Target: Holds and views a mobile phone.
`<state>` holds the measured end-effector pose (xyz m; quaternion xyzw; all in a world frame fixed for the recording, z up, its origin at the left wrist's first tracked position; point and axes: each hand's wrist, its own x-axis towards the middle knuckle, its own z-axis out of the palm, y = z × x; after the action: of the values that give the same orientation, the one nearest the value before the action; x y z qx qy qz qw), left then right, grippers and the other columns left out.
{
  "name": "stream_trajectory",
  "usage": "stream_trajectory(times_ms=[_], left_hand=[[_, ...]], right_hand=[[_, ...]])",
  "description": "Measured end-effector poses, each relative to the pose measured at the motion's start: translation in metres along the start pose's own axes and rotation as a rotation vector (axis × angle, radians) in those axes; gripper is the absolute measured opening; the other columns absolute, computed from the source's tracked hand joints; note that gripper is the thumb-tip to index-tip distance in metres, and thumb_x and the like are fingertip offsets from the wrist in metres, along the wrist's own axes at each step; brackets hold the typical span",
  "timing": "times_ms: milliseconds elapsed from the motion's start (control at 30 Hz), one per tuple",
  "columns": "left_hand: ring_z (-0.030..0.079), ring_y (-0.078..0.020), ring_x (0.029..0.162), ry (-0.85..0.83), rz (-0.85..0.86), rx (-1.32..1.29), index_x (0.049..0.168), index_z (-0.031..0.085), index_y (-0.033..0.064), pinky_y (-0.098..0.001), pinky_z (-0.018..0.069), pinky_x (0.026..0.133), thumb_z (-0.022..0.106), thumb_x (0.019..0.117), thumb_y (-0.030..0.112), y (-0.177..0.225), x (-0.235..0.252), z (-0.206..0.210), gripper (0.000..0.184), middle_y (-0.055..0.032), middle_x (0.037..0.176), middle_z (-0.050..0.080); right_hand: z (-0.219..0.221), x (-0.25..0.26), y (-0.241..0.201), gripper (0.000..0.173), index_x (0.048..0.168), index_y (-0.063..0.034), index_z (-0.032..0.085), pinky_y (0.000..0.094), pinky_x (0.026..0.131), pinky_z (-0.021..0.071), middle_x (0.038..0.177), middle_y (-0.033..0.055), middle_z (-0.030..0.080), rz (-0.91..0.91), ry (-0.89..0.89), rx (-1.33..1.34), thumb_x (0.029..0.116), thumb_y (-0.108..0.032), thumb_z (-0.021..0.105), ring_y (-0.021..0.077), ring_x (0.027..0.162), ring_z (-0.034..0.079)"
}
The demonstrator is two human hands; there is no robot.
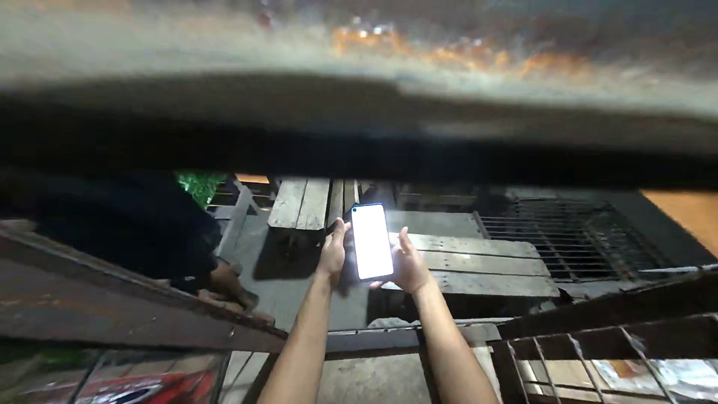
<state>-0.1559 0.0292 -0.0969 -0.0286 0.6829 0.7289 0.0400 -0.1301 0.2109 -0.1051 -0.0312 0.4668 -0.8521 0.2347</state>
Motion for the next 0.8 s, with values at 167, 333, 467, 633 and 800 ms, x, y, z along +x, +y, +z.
stream_trajectory(times_ms=[167,333,467,633,800], left_hand=[[0.054,-0.0214,0.13,-0.053,-0.02,0.023,0.143,0.054,0.0043,-0.0437,0.0436,0.108,0.021,0.1111,0.048,-0.005,0.002,0.001,0.063,-0.0138,0.143,0.057],[0.063,-0.0179,0.103,-0.048,-0.057,-0.071,0.126,0.065,0.0097,-0.042,0.0525,0.089,0.04,0.1073,0.05,-0.01,0.002,-0.001,0.05,-0.0083,0.116,0.067],[0.064,-0.0174,0.099,-0.037,-0.039,-0.071,0.124,0.066,0.0091,-0.0404,0.053,0.087,0.042,0.1079,0.043,-0.011,0.005,-0.001,0.044,-0.008,0.111,0.068],[0.063,-0.0151,0.107,-0.045,0.051,-0.036,0.134,0.064,0.0105,-0.0396,0.052,0.093,0.04,0.1097,0.039,-0.01,0.003,0.0,0.044,-0.0073,0.123,0.067],[0.061,-0.0163,0.116,-0.046,0.088,-0.027,0.135,0.062,0.0078,-0.0408,0.0492,0.098,0.039,0.1098,0.036,-0.013,0.005,0.0,0.045,-0.0077,0.134,0.063]], right_hand=[[-0.002,0.0,0.0,0.087,0.152,-0.0189,0.038,0.0514,0.069,0.0628,0.128,0.0177,0.066,0.003,0.071,0.003,0.0956,-0.078,0.008,0.0366,0.105,0.07],[-0.004,0.001,0.001,0.091,0.152,-0.021,0.04,0.0532,0.072,0.0628,0.132,0.0176,0.064,-0.009,0.031,0.064,0.0918,-0.083,0.013,0.0378,0.109,0.069],[-0.007,0.002,0.001,0.089,0.154,-0.0224,0.037,0.0534,0.071,0.0628,0.133,0.0178,0.064,-0.014,0.015,0.054,0.0925,-0.082,0.01,0.0387,0.109,0.069],[0.0,0.0,0.001,0.087,0.153,-0.0223,0.038,0.0511,0.07,0.0631,0.131,0.0163,0.065,-0.012,0.068,0.012,0.0946,-0.079,0.007,0.0361,0.107,0.07],[-0.002,0.001,0.001,0.084,0.155,-0.0238,0.034,0.0516,0.07,0.0631,0.133,0.0168,0.063,-0.017,0.043,0.019,0.0956,-0.078,0.01,0.0368,0.108,0.069]])
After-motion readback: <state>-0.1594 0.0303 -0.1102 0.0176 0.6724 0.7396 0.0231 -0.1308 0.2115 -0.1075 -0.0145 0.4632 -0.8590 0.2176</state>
